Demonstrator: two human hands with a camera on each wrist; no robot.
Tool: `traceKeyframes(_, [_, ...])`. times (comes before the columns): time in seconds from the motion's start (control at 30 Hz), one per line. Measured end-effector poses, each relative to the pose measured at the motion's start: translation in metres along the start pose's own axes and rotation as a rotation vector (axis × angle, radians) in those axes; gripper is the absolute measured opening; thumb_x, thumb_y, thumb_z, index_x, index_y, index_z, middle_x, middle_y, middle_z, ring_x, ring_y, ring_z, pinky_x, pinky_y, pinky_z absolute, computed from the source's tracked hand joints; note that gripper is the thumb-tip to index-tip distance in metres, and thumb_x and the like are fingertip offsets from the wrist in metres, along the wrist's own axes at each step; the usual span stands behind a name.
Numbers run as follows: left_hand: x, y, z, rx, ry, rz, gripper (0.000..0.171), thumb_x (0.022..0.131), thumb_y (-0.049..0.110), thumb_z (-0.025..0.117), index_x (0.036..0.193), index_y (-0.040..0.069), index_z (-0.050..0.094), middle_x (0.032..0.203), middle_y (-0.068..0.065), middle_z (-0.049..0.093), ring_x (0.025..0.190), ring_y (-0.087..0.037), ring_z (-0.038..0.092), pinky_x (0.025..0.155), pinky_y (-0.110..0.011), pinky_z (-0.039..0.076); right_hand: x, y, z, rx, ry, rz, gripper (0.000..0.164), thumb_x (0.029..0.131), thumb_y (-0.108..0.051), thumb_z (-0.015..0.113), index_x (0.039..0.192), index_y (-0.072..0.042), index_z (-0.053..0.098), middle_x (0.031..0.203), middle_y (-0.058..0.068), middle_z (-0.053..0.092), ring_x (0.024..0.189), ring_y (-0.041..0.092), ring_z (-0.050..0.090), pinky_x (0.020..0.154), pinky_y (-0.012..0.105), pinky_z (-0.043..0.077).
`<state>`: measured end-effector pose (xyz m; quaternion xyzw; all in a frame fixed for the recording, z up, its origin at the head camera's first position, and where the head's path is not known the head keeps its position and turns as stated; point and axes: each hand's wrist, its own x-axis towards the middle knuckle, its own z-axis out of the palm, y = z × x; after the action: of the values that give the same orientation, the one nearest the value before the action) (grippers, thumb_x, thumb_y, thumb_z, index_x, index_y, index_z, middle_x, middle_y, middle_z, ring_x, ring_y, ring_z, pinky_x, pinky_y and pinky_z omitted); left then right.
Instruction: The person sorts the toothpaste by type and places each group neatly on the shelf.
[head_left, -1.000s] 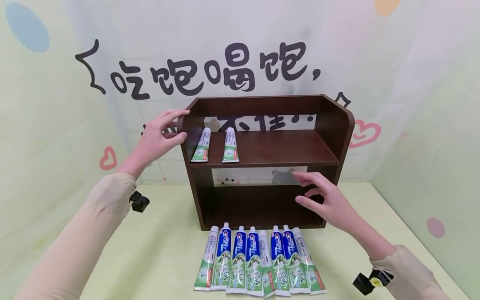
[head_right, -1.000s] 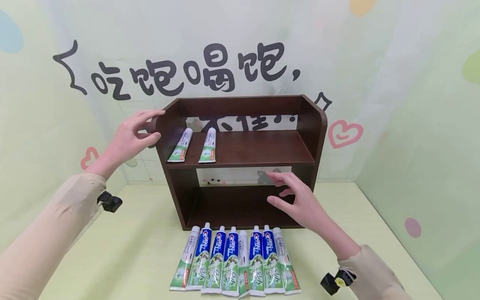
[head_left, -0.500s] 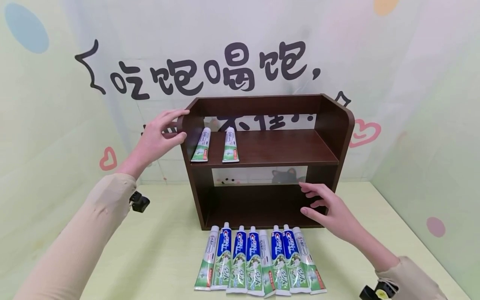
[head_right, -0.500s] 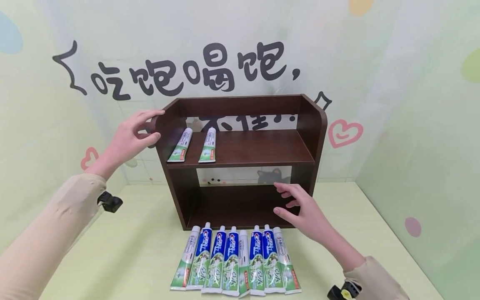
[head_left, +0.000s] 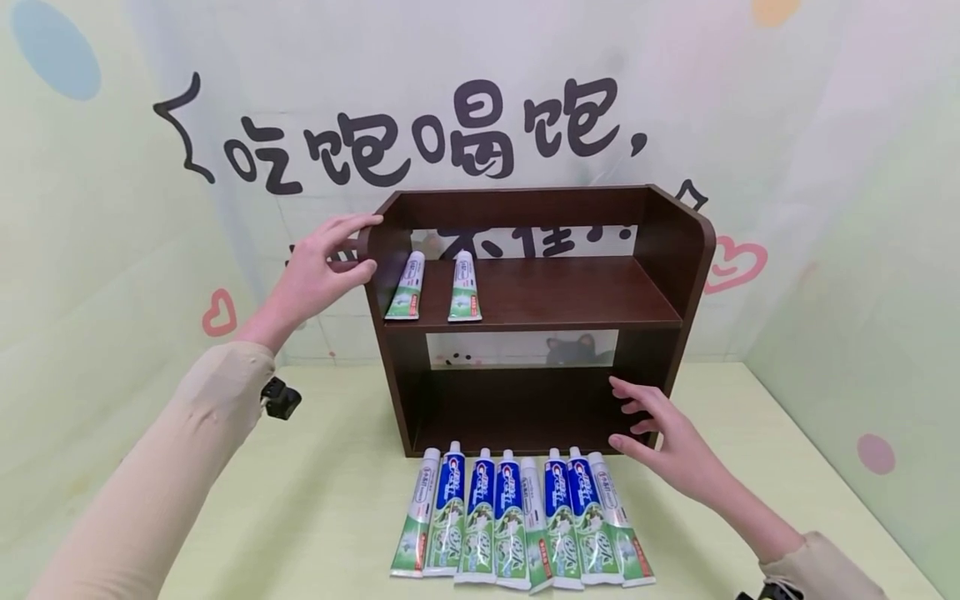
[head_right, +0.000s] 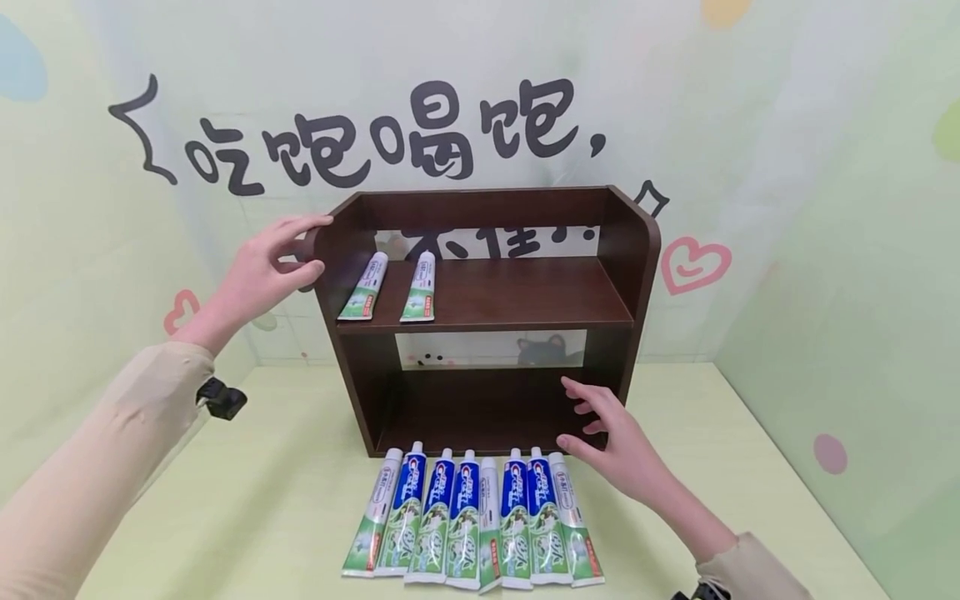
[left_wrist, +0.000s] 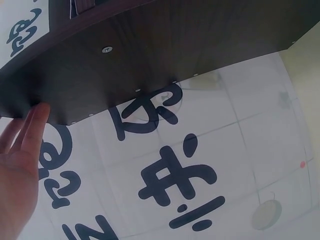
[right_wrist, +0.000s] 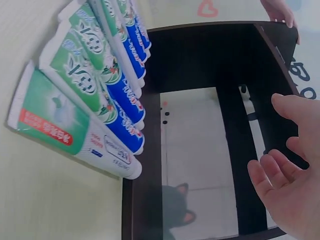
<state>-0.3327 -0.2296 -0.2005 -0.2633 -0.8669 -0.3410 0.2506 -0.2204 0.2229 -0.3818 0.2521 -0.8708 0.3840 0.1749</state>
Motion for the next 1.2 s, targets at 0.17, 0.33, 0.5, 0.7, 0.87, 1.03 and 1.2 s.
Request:
traceKeyframes(0.17, [0.001, 0.0, 0.0, -0.002, -0.002, -0.003, 0.054, 0.091, 0.015, 0.066, 0.142, 0.028, 0.054, 0.141, 0.003, 0.054, 0.103, -0.012, 0.064, 0.092, -0.02, 0.055, -0.006, 0.004, 0.004, -0.004, -0.009, 0.029, 0.069, 0.089, -0.02, 0.073, 0.15, -0.018, 0.041, 0.139, 0.008, 0.052, 0.112, -0.004, 0.049, 0.085, 0.024, 0.057])
traceKeyframes(0.33, [0.001, 0.002, 0.0, -0.004, -0.002, -0.007, 0.054, 0.091, 0.015, 0.066, 0.142, 0.028, 0.054, 0.141, 0.004, 0.054, 0.103, -0.01, 0.064, 0.093, -0.021, 0.055, -0.014, 0.01, 0.01, -0.019, -0.007, 0.018, 0.069, 0.088, -0.019, 0.074, 0.149, -0.018, 0.042, 0.14, 0.007, 0.052, 0.113, -0.004, 0.049, 0.085, 0.027, 0.058])
traceKeyframes(0.5, [0.001, 0.003, 0.0, -0.004, -0.005, -0.011, 0.054, 0.091, 0.015, 0.066, 0.142, 0.029, 0.054, 0.141, 0.003, 0.054, 0.103, -0.012, 0.064, 0.093, -0.023, 0.056, -0.021, 0.014, 0.016, -0.034, 0.0, 0.006, 0.069, 0.087, -0.018, 0.075, 0.148, -0.016, 0.044, 0.139, 0.007, 0.054, 0.114, -0.002, 0.05, 0.085, 0.03, 0.058])
traceKeyframes(0.7, [0.0, 0.004, 0.0, -0.008, -0.009, -0.015, 0.055, 0.091, 0.015, 0.066, 0.142, 0.03, 0.053, 0.142, 0.003, 0.053, 0.105, -0.016, 0.064, 0.094, -0.025, 0.056, -0.028, 0.019, 0.022, -0.052, -0.014, 0.047, 0.069, 0.086, -0.02, 0.076, 0.148, -0.014, 0.044, 0.139, 0.009, 0.053, 0.115, 0.013, 0.056, 0.086, 0.026, 0.056])
traceKeyframes(0.87, [0.0, 0.003, 0.0, -0.009, -0.009, -0.014, 0.054, 0.091, 0.015, 0.066, 0.143, 0.028, 0.053, 0.143, 0.001, 0.053, 0.107, -0.021, 0.065, 0.094, -0.03, 0.056, -0.033, 0.023, 0.025, -0.056, -0.022, 0.074, 0.07, 0.086, -0.021, 0.076, 0.147, -0.012, 0.045, 0.139, 0.011, 0.054, 0.114, 0.028, 0.058, 0.086, 0.027, 0.057])
traceKeyframes(1.03, [0.001, 0.001, 0.0, -0.004, -0.007, -0.016, 0.055, 0.091, 0.015, 0.065, 0.143, 0.028, 0.053, 0.144, -0.001, 0.052, 0.108, -0.024, 0.065, 0.095, -0.033, 0.056, -0.039, 0.026, 0.029, -0.05, -0.041, 0.097, 0.069, 0.085, -0.02, 0.077, 0.147, -0.012, 0.045, 0.14, 0.012, 0.053, 0.114, 0.031, 0.058, 0.083, 0.027, 0.056])
traceKeyframes(1.2, [0.001, 0.001, 0.001, -0.009, -0.005, -0.023, 0.055, 0.091, 0.014, 0.066, 0.143, 0.028, 0.053, 0.144, 0.002, 0.052, 0.108, -0.022, 0.065, 0.095, -0.034, 0.056, -0.043, 0.03, 0.032, -0.044, -0.062, 0.124, 0.07, 0.085, -0.021, 0.077, 0.146, -0.011, 0.046, 0.139, 0.014, 0.053, 0.115, 0.036, 0.059, 0.081, 0.026, 0.056])
